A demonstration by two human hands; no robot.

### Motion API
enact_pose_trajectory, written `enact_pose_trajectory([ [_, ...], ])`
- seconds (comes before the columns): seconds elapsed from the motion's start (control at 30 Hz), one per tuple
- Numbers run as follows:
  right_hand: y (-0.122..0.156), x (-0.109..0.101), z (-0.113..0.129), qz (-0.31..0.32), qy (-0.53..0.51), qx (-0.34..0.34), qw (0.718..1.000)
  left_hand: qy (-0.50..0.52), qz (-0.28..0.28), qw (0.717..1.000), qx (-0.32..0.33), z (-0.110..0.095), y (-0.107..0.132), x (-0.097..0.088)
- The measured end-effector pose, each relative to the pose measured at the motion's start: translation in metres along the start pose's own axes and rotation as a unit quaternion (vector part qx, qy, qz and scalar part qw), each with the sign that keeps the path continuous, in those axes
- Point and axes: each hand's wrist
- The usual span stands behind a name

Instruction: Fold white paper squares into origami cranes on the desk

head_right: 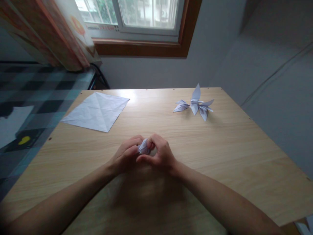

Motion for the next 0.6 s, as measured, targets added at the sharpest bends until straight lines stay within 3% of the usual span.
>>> enact_pose_trajectory([
  [0.23,0.001,0.002,0.011,-0.029,0.055,-0.048,0.997,-0.053,-0.042,0.998,-0.010,0.006,0.002,0.005],
  [0.37,0.001,0.003,0.018,-0.026,0.042,-0.019,0.999,-0.062,-0.053,0.997,0.009,0.005,0.002,0.006],
  [0.5,-0.001,0.004,0.018,-0.040,-0.070,0.069,0.994,-0.053,-0.065,0.996,-0.001,0.006,0.003,0.006],
  [0.6,-0.002,0.002,0.010,-0.052,-0.199,0.135,0.969,-0.004,-0.086,0.996,-0.030,0.014,0.003,0.006],
])
Point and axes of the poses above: each hand's wrist, its own y-axis away from the middle knuckle, its own x-axis out of the palm, z = x × y, and after that the axes turned 10 degrees about -x, right-handed
